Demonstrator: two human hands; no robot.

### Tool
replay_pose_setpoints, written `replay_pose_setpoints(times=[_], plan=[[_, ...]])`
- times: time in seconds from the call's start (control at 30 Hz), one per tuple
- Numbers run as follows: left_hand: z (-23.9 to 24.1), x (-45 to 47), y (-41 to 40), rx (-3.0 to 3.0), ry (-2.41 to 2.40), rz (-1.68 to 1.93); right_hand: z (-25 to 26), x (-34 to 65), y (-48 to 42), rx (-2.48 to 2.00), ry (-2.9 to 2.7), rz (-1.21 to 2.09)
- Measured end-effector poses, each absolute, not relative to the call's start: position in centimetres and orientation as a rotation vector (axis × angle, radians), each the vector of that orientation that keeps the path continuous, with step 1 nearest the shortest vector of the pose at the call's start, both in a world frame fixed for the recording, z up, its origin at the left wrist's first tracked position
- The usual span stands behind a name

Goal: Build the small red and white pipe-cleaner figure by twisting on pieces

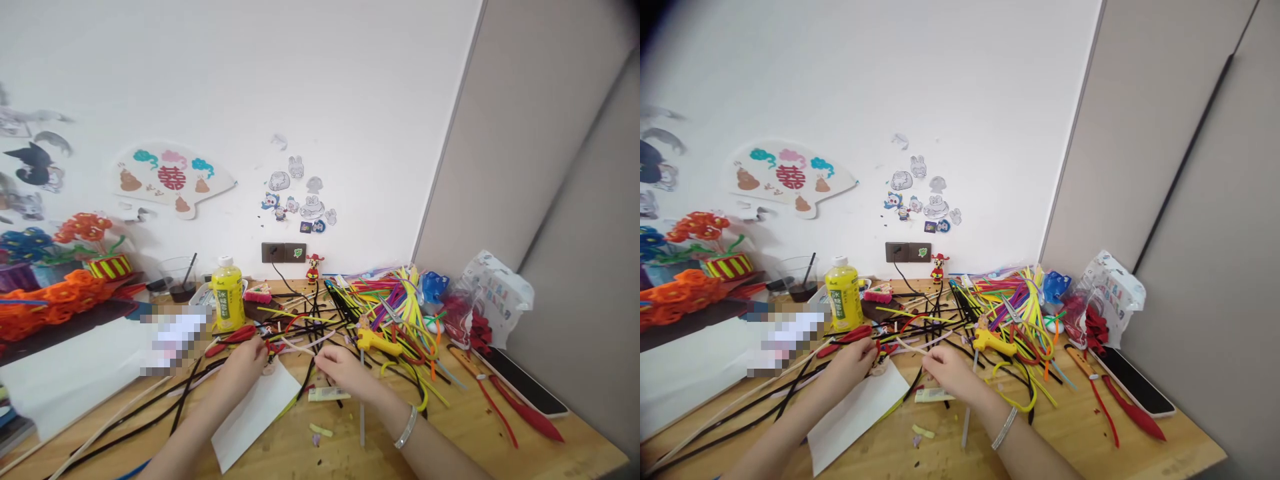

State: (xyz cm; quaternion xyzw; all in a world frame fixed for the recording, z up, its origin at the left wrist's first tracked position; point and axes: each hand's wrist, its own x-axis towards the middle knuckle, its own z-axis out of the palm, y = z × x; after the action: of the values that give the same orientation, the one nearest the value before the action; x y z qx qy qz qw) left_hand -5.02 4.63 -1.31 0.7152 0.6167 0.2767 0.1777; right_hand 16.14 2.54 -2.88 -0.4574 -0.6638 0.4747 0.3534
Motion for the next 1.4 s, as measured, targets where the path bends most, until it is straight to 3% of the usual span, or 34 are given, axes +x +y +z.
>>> replay_pose_setpoints(times=[0.3, 0.67, 0.83, 1.13, 1.4], plan=[[-2.6, -3.1, 4.3, 1.913, 1.535, 0.822, -4.1, 14.1, 2.3, -1.023, -1.851, 0.925], [-3.2, -1.1, 3.0, 1.533, 1.151, 1.027, -4.8, 13.8, 3.3, -1.176, -1.783, 0.555], [-1.8, -0.4, 1.6, 1.247, 0.963, 1.193, -3.7, 14.5, 3.4, -0.934, -1.654, 0.667], [-0.3, -1.0, 1.6, 1.489, 0.999, 1.194, -3.3, 15.0, 3.2, -0.79, -1.095, 1.199], [0.3, -1.2, 1.7, 1.526, 1.061, 0.926, -2.9, 14.4, 2.4, -0.76, -1.195, 0.999]])
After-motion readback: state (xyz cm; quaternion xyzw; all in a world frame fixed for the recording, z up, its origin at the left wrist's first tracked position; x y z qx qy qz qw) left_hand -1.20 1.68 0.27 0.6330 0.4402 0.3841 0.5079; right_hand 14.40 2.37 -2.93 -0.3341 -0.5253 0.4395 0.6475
